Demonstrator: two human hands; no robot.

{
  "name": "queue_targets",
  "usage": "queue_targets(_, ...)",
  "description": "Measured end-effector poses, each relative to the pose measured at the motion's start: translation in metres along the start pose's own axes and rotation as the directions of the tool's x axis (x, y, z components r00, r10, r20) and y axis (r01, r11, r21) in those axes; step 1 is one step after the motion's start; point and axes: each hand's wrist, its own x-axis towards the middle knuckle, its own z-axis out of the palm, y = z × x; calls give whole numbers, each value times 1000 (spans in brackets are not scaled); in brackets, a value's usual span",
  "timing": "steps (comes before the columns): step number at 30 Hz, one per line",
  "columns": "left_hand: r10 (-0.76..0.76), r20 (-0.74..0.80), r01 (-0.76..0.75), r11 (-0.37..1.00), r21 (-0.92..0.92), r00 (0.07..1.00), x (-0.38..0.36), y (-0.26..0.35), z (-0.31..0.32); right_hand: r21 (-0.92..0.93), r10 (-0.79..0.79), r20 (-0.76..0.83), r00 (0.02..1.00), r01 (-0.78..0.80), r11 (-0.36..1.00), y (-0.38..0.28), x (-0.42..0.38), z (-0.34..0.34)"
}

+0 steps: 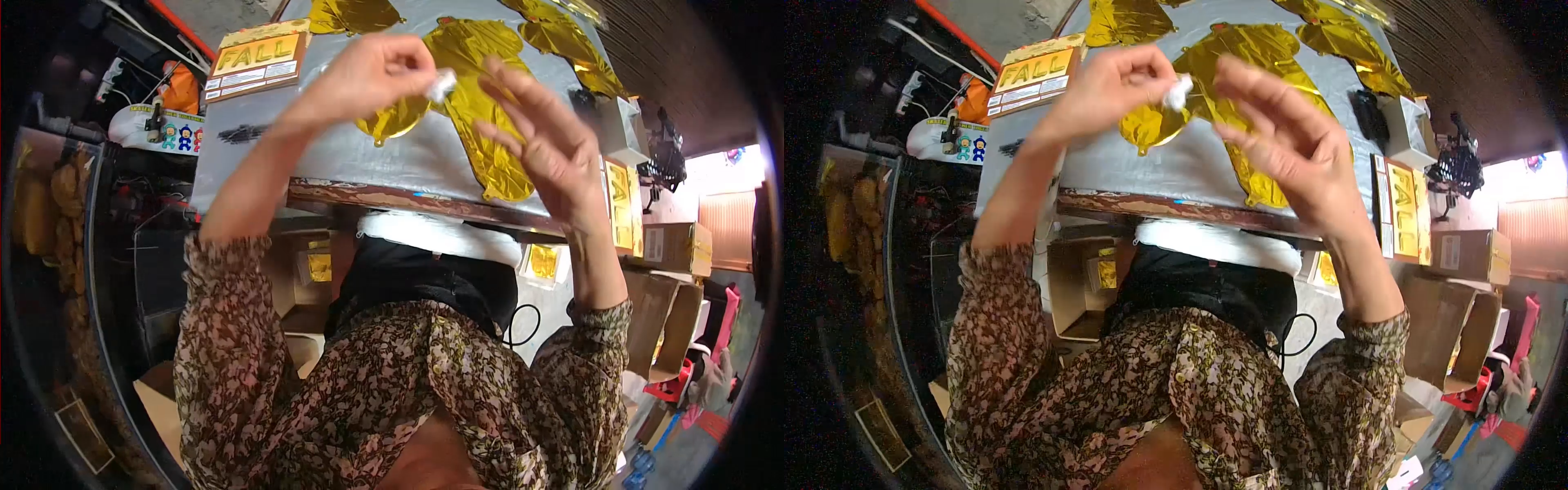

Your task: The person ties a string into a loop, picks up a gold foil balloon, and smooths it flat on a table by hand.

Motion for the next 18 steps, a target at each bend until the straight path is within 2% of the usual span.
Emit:
queue_targets(1,20,24,-20,1000,1,1000,9,-11,-4,75,-68,-26,997,70,995,4,3,-2)
queue_targets(2,44,44,-44,999,1,998,16,-21,-6,174,-9,-20,1000,12,985,5,6,-5)
queue_targets(3,60,94,-63,998,20,994,22,-30,-10,172,-10,-34,999,16,985,5,5,-10)
queue_targets(5,12,24,-14,996,87,1000,34,-50,-26,-289,-98,-106,990,64,955,6,0,-18)
queue_targets(6,-4,-5,5,998,67,1000,41,-67,-43,-296,-99,-161,982,47,954,2,-6,-17)
queue_targets(7,-104,-49,110,983,145,993,43,-70,-60,-300,-99,-171,980,44,953,-3,-15,-20)
queue_targets(8,-201,-101,218,952,217,975,44,-75,-78,-330,-42,-183,982,-21,944,-8,-28,-25)
queue_targets(9,-204,-93,220,952,212,974,49,-98,-100,-357,18,-194,981,-87,930,-12,-40,-28)
queue_targets(10,-236,-103,255,931,261,966,59,-133,-126,-403,-14,-205,979,-71,912,-6,-57,-27)
queue_targets(12,-277,-101,294,905,306,956,77,-175,-158,-340,236,-74,969,-247,907,-4,-87,-30)
queue_targets(13,-337,-76,332,823,460,939,85,-189,-165,-333,310,-59,949,-312,890,3,-104,-28)
queue_targets(14,-394,-56,345,719,604,918,88,-200,-167,-263,470,-78,879,-473,841,8,-119,-27)
queue_targets(15,-402,-33,339,724,601,915,87,-206,-166,-416,544,-100,833,-531,738,16,-128,-30)
queue_targets(16,-379,-70,318,647,693,923,89,-206,-162,-548,615,-137,776,-577,606,28,-139,-35)
queue_targets(17,-351,-97,292,561,775,931,92,-206,-158,-786,482,-210,851,-440,434,55,-163,-52)
queue_targets(18,-316,-115,261,468,845,942,95,-205,-154,-851,538,-332,775,-492,185,75,-180,-69)
